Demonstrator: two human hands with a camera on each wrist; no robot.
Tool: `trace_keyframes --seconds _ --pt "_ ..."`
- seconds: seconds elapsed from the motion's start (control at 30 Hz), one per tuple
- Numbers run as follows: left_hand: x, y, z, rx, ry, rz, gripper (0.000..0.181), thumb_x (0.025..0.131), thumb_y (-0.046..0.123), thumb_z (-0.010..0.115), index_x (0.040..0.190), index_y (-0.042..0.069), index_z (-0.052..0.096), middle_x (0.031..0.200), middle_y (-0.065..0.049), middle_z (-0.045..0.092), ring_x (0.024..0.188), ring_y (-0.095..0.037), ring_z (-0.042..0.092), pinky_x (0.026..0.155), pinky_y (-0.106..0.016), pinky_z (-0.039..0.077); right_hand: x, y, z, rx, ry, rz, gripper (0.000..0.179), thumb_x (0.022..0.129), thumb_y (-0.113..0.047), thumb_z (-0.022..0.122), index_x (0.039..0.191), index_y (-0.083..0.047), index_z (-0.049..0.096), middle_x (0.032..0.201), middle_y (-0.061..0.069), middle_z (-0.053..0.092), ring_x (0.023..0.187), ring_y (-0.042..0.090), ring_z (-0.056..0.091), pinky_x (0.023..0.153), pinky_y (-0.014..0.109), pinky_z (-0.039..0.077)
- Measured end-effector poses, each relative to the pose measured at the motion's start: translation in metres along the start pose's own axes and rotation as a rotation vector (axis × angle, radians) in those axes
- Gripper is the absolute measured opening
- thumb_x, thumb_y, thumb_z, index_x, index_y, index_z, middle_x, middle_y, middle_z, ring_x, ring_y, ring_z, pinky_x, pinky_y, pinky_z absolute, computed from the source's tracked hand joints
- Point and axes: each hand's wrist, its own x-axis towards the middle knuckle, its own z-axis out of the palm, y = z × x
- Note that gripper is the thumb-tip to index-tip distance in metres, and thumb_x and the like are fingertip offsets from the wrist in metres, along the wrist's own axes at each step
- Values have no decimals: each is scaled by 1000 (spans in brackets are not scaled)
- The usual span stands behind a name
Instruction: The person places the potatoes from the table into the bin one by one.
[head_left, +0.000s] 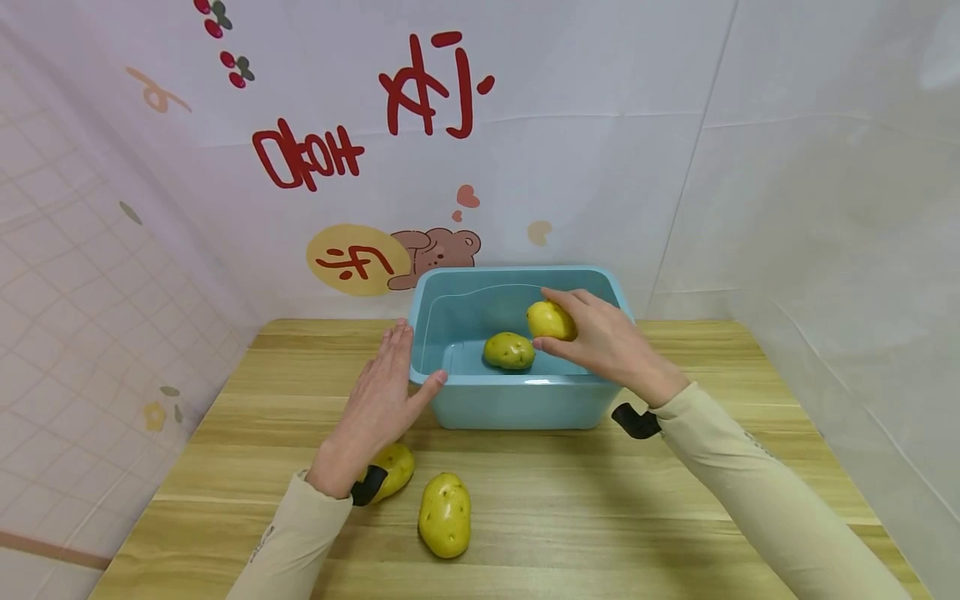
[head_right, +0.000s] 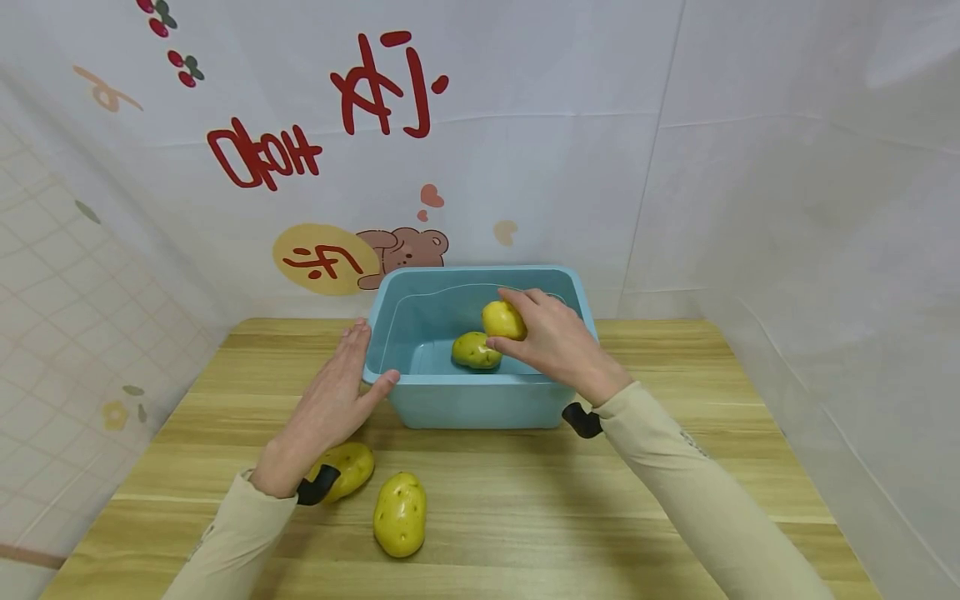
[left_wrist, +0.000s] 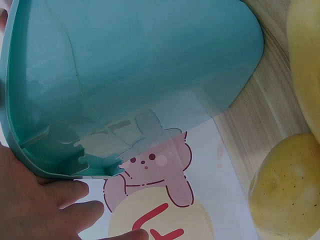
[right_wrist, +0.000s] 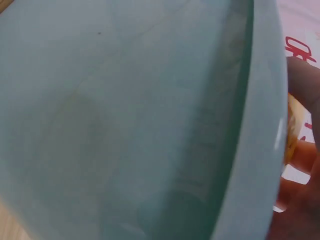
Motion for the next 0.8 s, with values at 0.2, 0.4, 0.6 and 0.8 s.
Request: trace_keyframes --seconds 0.2,0.4,0.6,0.8 --pt "-1 -1 1 -3 -1 -2 100 102 70 41 164 -3 12 173 -15 6 158 -37 8 120 -64 23 2 5 5 -26 -57 -5 80 92 -45 79 156 -9 46 145 17 55 126 34 56 101 50 51" --pt "-1 -1 2 -7 2 6 99 102 69 41 164 -3 12 173 -16 6 158 -37 8 120 -64 23 -4 5 5 -42 -62 -42 79 96 -50 72 157 -9 44 158 15 46 145 36 43 115 55 39" --pt "0 -1 2 -8 6 7 98 103 68 42 164 -3 12 173 -16 7 158 -37 10 119 -64 24 -21 -1 9 -45 12 -131 75 101 -54 62 158 -9 44 161 14 42 149 38 38 115 59 37" --pt "2 0 2 -8 10 13 97 103 68 41 164 -2 12 173 -16 7 158 -37 9 120 -64 24 -40 -8 17 -8 110 -208 71 102 -49 62 160 -13 41 162 8 42 153 34 31 115 63 34"
